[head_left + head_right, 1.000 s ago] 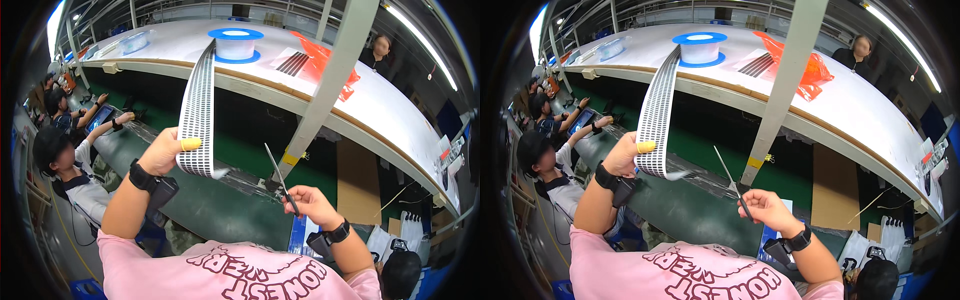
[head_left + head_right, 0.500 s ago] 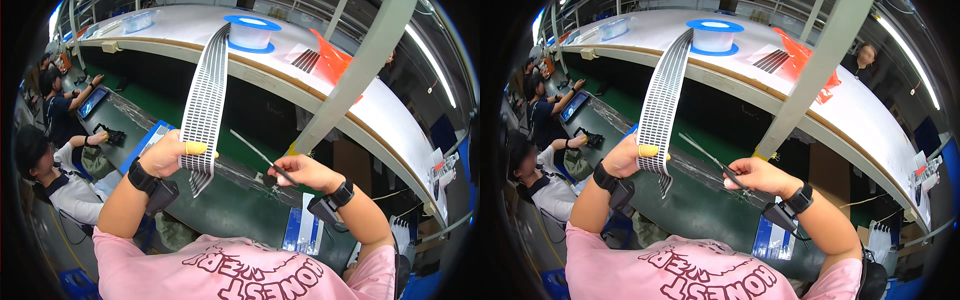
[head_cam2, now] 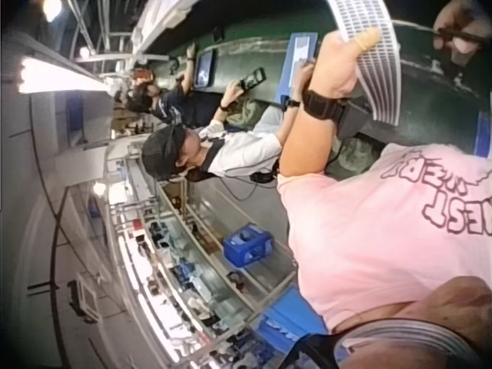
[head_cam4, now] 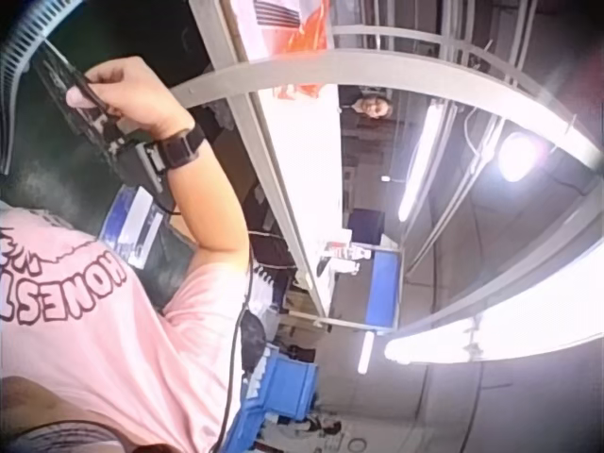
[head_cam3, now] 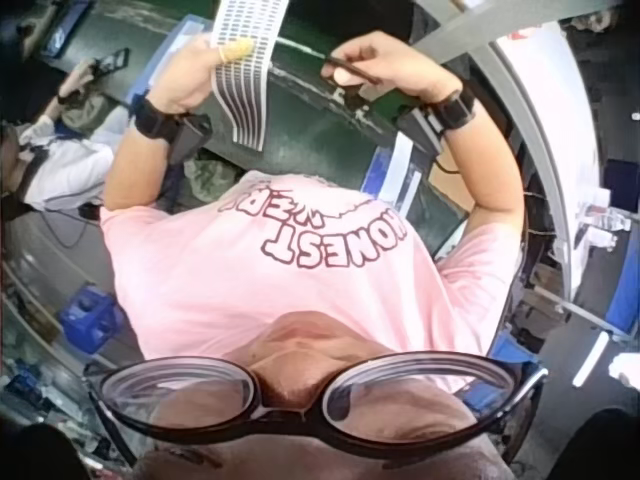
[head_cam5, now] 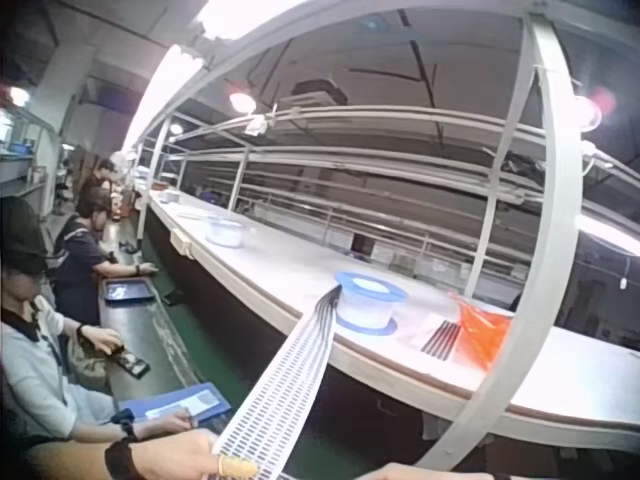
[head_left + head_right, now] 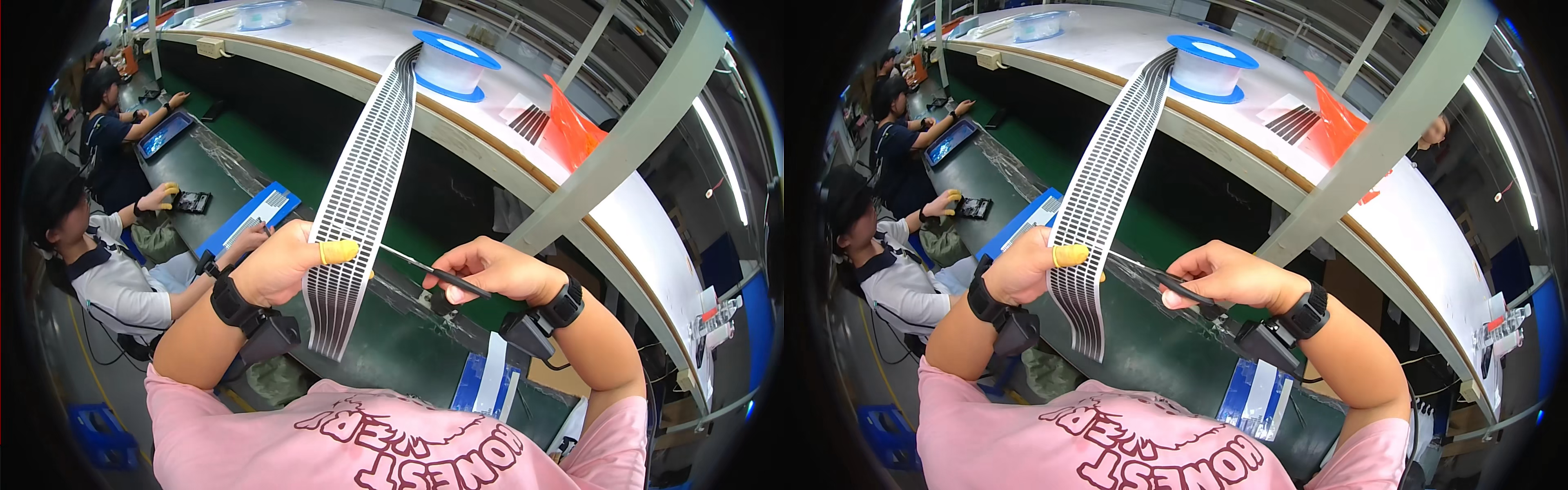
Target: Assemble electronic device housing using adhesive strips and tweezers.
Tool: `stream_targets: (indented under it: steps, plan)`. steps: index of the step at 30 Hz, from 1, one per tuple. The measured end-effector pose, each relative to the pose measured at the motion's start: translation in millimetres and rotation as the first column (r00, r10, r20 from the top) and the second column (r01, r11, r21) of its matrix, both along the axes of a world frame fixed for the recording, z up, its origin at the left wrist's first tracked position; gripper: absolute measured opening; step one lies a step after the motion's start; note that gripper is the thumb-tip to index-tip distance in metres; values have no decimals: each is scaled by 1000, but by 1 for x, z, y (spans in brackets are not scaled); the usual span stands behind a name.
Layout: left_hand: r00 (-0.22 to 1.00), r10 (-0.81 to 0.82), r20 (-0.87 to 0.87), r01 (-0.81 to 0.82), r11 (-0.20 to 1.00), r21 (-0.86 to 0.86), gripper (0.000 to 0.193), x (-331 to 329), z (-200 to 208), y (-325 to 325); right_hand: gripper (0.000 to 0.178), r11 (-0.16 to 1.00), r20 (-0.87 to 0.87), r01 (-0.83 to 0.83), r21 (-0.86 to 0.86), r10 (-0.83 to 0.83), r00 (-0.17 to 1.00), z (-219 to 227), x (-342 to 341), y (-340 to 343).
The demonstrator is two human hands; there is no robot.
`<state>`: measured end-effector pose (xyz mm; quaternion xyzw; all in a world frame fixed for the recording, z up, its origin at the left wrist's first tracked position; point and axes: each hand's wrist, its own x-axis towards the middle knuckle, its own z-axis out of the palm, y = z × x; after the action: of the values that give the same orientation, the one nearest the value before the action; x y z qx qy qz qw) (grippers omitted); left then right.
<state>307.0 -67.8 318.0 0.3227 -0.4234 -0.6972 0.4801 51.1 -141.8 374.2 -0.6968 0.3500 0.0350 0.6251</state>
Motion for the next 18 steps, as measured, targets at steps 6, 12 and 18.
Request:
stream_targets:
  steps: [6,12,18]
  plan:
    - [1000,-4,11,4,1000,-21,25,-2,1,6,39,999,9,-12,-33,12,1000,8,8,4]
    - [999,31,12,-31,1000,-4,25,-8,1,9,39,998,-17,-28,-49,27,999,12,9,5]
    - [1000,2,1,-2,1000,16,27,-5,2,9,33,994,75,29,-104,-21,997,7,9,7]
